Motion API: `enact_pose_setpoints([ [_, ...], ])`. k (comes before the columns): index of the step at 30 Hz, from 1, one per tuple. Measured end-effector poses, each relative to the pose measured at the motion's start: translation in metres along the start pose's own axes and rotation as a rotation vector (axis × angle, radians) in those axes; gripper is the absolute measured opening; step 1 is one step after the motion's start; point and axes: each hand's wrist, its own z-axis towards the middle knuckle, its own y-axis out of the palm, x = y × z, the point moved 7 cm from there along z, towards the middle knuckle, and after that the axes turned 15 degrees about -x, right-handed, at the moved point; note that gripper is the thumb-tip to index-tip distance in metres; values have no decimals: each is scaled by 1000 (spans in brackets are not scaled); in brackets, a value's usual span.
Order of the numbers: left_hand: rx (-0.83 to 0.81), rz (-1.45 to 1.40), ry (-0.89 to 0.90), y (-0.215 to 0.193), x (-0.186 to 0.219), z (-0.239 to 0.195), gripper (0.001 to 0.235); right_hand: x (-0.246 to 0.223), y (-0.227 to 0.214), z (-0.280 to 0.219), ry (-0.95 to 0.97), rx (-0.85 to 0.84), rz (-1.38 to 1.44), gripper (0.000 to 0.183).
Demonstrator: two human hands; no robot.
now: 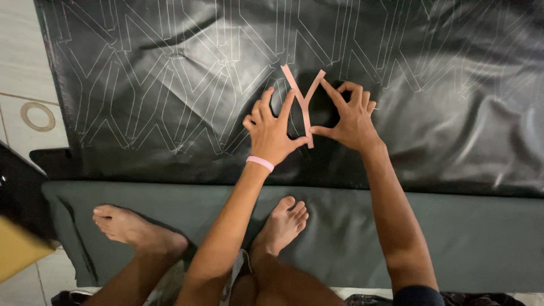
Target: The person uses a pink Y-shaped template to repeatedly mark a large black sheet laid on the floor. They align the template over pre-drawn white lines and trace or mark the material with a small tool, moving the template to new positions across the sheet.
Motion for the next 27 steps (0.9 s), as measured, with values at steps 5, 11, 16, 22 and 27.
enact_pose_setpoints([
  [5, -36, 178, 86, 25, 21, -1, 92, 13, 12, -1, 10, 16, 0, 113],
  [11, -403, 991, 34, 91, 91, 24, 39, 27, -31, 0, -266, 472, 417, 55],
  [16, -540, 1254, -54, 106, 116, 35, 51, -38, -54, 2, -512, 156, 182, 37],
  [22, -513, 1346, -61, 125, 125, 45, 55, -103, -3, 2, -477, -676, -490, 27],
  [27, -515, 1362, -58, 142, 128, 44, 58, -106, -10, 2, -351, -749, -546, 43],
])
